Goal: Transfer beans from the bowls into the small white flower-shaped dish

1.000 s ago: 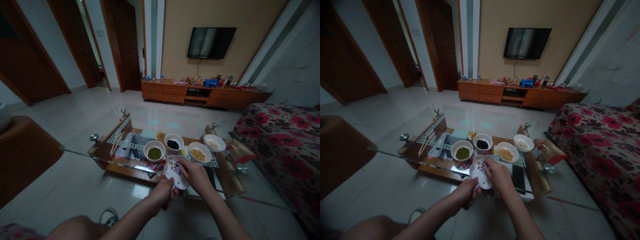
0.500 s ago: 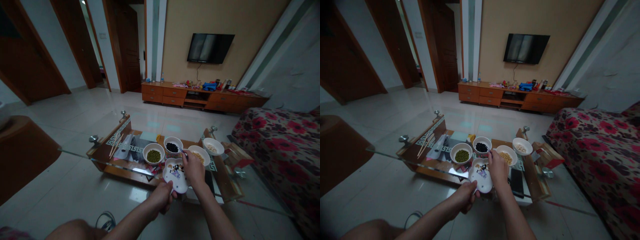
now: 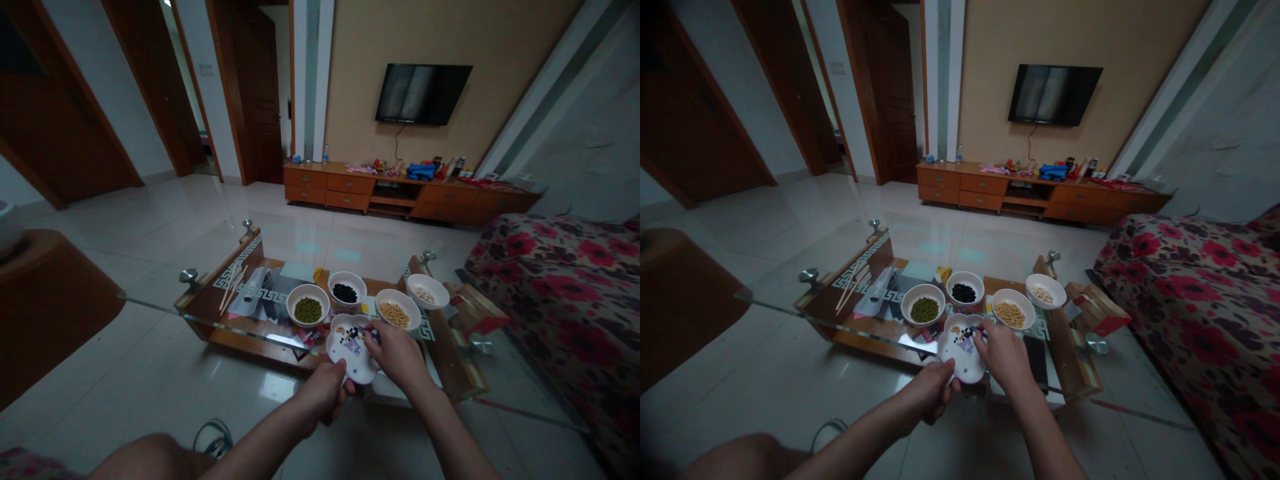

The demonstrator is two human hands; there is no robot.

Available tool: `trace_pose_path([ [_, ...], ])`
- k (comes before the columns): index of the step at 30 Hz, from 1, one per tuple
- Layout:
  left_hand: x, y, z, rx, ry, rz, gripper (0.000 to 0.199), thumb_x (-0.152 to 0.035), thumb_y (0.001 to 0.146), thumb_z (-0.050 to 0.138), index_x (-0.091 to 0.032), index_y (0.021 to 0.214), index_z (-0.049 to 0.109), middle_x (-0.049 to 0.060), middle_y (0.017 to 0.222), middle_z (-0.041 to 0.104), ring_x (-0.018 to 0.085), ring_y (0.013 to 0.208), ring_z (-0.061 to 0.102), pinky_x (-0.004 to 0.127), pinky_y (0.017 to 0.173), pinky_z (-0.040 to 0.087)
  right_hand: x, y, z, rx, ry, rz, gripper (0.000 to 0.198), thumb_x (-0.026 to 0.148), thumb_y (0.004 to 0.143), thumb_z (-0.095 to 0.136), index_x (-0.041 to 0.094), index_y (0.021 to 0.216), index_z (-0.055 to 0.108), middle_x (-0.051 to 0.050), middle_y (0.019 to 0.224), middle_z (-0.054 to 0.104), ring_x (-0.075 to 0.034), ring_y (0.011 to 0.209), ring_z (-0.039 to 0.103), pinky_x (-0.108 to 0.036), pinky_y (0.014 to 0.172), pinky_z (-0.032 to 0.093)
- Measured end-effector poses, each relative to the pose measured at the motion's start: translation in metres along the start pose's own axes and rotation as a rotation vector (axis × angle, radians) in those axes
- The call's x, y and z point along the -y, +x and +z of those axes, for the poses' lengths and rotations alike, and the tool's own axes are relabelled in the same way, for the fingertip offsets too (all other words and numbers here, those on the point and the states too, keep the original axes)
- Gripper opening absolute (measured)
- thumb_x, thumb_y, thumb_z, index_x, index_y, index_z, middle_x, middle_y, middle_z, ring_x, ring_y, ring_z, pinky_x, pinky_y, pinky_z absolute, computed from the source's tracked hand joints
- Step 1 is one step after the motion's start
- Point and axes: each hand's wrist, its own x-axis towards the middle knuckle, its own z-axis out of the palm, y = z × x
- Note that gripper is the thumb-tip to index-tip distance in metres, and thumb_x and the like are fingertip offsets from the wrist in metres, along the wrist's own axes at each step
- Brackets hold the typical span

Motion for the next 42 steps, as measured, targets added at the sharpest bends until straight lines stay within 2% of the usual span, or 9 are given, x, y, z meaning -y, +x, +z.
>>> trace_pose_path([
  [4,-0.001,0.0,0.001,-0.01,0.016,0.001,0.05,-0.051,0.095,0.022,-0.019,0.07,0.05,-0.008,0.04,0.033,0.007,0.026,0.024,0.018,0.034,0.016,0.0,0.0,0.003,0.084,-0.012,-0.055,0.022,0.034,0.088,0.047,0.027,0.097,0.065,-0.003,0.091,0.071,-0.019,0.086,0.066,-0.025,0.063,0.035],
  [12,0.006,0.006,-0.001,0.003,0.008,0.025,0.056,-0.067,0.089,0.026,-0.019,0.072,0.05,-0.009,0.04,0.033,0.007,0.026,0.024,0.018,0.035,0.018,0.003,-0.001,0.008,0.112,-0.018,-0.075,0.024,0.034,0.089,0.045,0.027,0.101,0.065,-0.004,0.095,0.071,-0.02,0.087,0.066,-0.025,0.065,0.036],
  [18,0.004,0.003,-0.001,0.002,0.007,0.017,0.049,-0.057,0.092,0.025,-0.02,0.072,0.049,-0.008,0.041,0.034,0.007,0.026,0.024,0.019,0.035,0.017,0.004,0.0,0.013,0.112,-0.011,-0.09,0.024,0.032,0.089,0.046,0.027,0.101,0.065,-0.005,0.096,0.071,-0.02,0.09,0.065,-0.026,0.069,0.038],
  [36,0.001,0.0,0.001,0.006,-0.019,0.007,0.047,-0.048,0.095,0.022,-0.019,0.071,0.051,-0.008,0.04,0.032,0.007,0.025,0.022,0.019,0.032,0.013,0.005,0.001,0.012,0.134,-0.011,-0.104,0.027,0.035,0.09,0.043,0.027,0.104,0.065,-0.005,0.098,0.071,-0.02,0.09,0.065,-0.026,0.069,0.038],
  [42,0.006,0.006,-0.001,0.011,-0.022,0.011,0.048,-0.049,0.095,0.022,-0.019,0.07,0.051,-0.008,0.039,0.032,0.008,0.024,0.021,0.019,0.031,0.013,0.005,0.0,0.009,0.082,0.001,-0.136,0.026,0.035,0.091,0.043,0.027,0.1,0.066,-0.003,0.094,0.072,-0.019,0.086,0.066,-0.025,0.067,0.038],
])
